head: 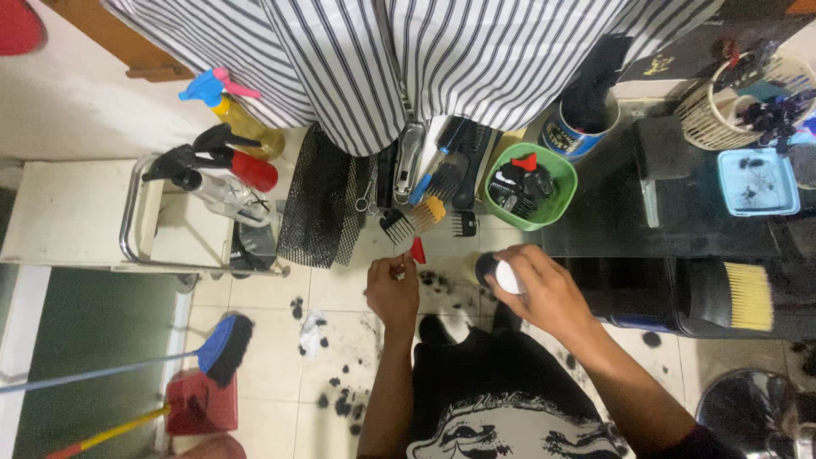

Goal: The person cleans haircutting guards and tools by brushing them with a neck duster and placing them into a small container.

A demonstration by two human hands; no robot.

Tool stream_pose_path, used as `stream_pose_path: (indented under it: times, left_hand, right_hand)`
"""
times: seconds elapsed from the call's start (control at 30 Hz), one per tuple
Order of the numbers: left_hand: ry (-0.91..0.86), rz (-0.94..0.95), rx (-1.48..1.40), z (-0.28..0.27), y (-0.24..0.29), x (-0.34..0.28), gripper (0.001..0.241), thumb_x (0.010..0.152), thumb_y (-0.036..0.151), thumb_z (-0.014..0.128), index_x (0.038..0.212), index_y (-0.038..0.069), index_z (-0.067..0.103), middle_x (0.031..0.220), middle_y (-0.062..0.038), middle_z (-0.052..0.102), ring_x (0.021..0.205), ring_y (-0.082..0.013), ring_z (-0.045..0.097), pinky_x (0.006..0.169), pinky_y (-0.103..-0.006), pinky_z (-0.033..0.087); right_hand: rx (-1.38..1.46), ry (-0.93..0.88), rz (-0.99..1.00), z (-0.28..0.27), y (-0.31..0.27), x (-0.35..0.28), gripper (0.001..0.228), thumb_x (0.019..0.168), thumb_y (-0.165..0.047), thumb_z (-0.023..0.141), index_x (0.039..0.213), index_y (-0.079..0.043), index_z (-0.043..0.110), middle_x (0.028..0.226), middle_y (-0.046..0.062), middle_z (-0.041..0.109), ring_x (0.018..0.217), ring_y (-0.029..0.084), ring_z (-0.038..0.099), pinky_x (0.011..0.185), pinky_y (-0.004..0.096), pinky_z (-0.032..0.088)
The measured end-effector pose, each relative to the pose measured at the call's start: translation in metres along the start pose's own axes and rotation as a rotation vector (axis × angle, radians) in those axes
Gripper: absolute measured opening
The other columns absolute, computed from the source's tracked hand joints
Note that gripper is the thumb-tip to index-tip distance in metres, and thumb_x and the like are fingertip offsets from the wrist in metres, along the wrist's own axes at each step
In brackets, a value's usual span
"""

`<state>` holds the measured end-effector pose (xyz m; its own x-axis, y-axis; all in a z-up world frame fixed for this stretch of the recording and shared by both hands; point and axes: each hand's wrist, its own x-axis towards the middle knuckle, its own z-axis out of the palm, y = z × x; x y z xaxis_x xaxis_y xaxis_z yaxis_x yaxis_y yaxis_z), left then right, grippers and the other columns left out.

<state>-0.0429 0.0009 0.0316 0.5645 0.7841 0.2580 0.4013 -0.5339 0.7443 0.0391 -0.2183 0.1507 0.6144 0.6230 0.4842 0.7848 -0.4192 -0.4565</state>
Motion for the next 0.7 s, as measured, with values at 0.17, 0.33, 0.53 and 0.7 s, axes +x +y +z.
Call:
stream_pose_path:
  times: [0.17,0.33,0.53,0.7]
  left_hand:
    - [-0.078,0.014,0.044,0.008,-0.003,0.004,0.023,0.089,0.029,0.077,0.077,0.011,0.068,0.077,0.000,0.065,0.071,-0.0192,0.064,0.058,-0.0382,0.051]
    - [-0.036,0.133,0.121,0.019,-0.005,0.020,0.022,0.092,0.027,0.075,0.078,0.012,0.066,0.080,0.001,0.064,0.076,-0.0205,0.064,0.061,-0.0394,0.051]
    - [-0.040,0.090,0.177,0.025,-0.005,0.031,0.024,0.091,0.031,0.075,0.077,0.013,0.068,0.078,0.001,0.064,0.078,-0.0219,0.064,0.061,-0.0411,0.050]
    - [-0.017,0.103,0.187,0.031,-0.006,0.033,0.022,0.090,0.030,0.073,0.078,0.013,0.067,0.081,0.001,0.065,0.080,-0.0226,0.065,0.063,-0.0414,0.052]
  right_hand:
    - [-0.032,0.042,-0.001,0.020,0.011,0.005,0.039,0.084,-0.018,0.085,0.109,0.002,0.064,0.101,0.015,0.065,0.082,0.030,0.072,0.068,0.037,0.060]
    - [-0.174,0.112,-0.053,0.030,0.014,0.008,0.040,0.084,-0.016,0.084,0.113,0.001,0.062,0.105,0.017,0.065,0.090,0.035,0.071,0.073,0.040,0.059]
    - [-0.154,0.128,-0.134,0.041,0.015,0.004,0.043,0.083,-0.011,0.086,0.114,0.004,0.059,0.109,0.019,0.061,0.092,0.035,0.069,0.073,0.039,0.058]
    - [-0.136,0.167,-0.161,0.042,0.014,-0.006,0.043,0.080,-0.007,0.087,0.113,0.002,0.060,0.110,0.015,0.063,0.089,0.030,0.068,0.072,0.037,0.058]
